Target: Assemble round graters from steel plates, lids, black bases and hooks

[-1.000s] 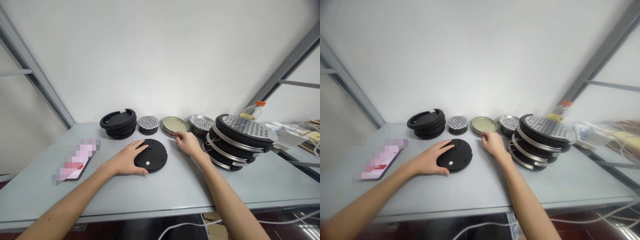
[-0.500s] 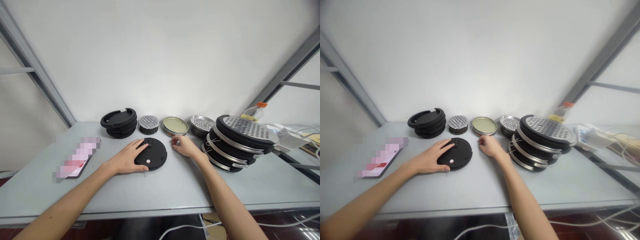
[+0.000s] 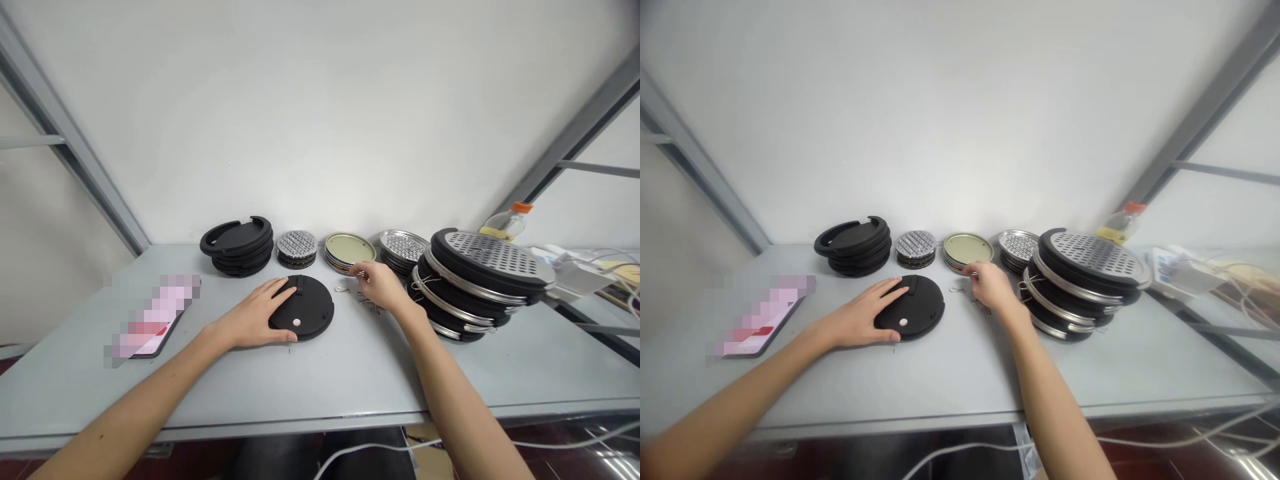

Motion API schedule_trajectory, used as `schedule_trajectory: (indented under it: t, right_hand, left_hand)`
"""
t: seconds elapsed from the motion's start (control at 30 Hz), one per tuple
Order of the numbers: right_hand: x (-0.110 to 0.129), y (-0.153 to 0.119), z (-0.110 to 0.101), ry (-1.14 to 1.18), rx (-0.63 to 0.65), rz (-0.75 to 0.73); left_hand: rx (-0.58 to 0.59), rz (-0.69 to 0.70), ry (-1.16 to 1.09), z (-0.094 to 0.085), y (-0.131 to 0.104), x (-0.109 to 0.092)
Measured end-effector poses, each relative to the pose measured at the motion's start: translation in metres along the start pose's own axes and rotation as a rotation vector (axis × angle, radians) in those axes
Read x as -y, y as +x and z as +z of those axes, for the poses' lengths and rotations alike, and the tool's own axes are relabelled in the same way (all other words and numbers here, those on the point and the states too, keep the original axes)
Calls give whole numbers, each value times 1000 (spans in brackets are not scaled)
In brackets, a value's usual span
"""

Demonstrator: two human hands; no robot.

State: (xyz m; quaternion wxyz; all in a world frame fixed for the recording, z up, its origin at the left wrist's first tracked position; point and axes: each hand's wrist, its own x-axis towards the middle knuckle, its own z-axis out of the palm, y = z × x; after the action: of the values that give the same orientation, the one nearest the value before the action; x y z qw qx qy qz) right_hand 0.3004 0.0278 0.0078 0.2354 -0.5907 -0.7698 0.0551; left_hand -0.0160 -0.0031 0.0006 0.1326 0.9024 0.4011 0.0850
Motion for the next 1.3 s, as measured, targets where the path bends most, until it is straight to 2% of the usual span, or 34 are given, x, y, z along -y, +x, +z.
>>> schedule_trajectory:
  t: [0.17, 0.27, 0.43, 0.73, 0.97, 1.13, 1.3]
  right_hand:
    - [-9, -3, 3, -27, 201, 24]
    - [-14, -4, 7, 5, 244, 43]
    - [-17, -2, 9, 43, 246, 87]
    - [-11, -1, 14, 74, 228, 67]
    - [-14, 0, 14, 33, 139, 7]
    - [-19, 0, 11, -52, 165, 60]
    - [-16, -1, 12, -3, 203, 82]
  left_hand:
    - [7, -6, 14, 0, 0, -1]
    - [13, -7, 19, 0, 1, -1]
    - [19, -13, 23, -1, 1, -1]
    - [15, -5, 32, -1, 0, -1]
    - [0, 2, 40, 0, 0, -2]
    - [-16, 13, 46, 0, 0, -1]
    - [-20, 21, 55, 1, 0, -1]
